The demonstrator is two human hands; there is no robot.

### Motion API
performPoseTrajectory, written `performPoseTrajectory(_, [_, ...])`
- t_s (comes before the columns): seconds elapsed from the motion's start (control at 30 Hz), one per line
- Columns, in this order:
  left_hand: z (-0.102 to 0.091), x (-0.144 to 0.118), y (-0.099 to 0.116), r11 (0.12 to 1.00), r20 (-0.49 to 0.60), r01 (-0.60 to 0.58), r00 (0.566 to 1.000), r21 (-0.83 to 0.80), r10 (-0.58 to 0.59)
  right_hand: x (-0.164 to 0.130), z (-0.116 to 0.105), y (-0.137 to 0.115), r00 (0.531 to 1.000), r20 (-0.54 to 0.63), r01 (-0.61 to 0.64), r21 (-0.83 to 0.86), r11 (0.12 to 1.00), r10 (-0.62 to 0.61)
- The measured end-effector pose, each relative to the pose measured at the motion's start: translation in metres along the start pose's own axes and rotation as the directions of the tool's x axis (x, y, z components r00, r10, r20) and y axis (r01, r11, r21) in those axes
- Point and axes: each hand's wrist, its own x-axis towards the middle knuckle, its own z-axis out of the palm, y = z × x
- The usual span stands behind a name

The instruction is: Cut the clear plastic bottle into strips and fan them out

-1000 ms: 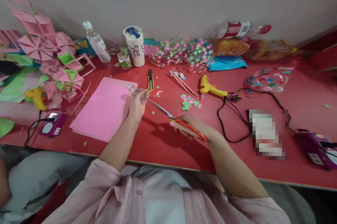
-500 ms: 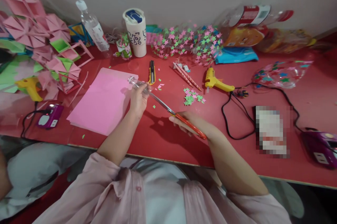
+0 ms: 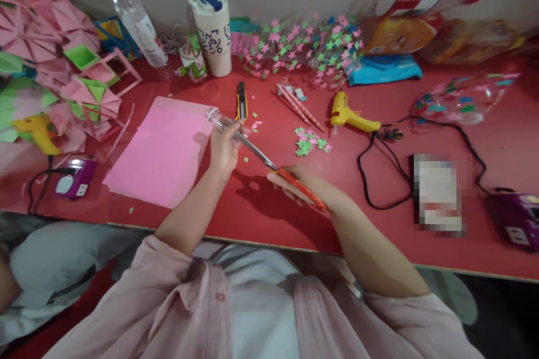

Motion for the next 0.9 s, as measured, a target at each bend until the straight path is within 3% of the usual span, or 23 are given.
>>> performPoseTrajectory(0.43, [0.001, -0.001, -0.001, 1.000, -0.009, -0.008, 1.000, 0.019, 0.008, 0.003, 0.003, 0.003, 1.000, -0.006, 0.016, 0.036, 0.999, -0.016])
performPoseTrajectory(0.7, [0.003, -0.001, 0.004, 0.997, -0.002, -0.065, 0.998, 0.042, 0.065, 0.000, 0.004, -0.004, 0.994, -0.070, 0.070, -0.193, 0.979, -0.085])
performPoseTrajectory(0.9, [0.004, 0.002, 0.008, 0.996, 0.007, -0.082, 0.997, 0.031, 0.082, -0.001, 0.010, -0.006, 0.989, -0.110, 0.079, -0.201, 0.976, -0.102])
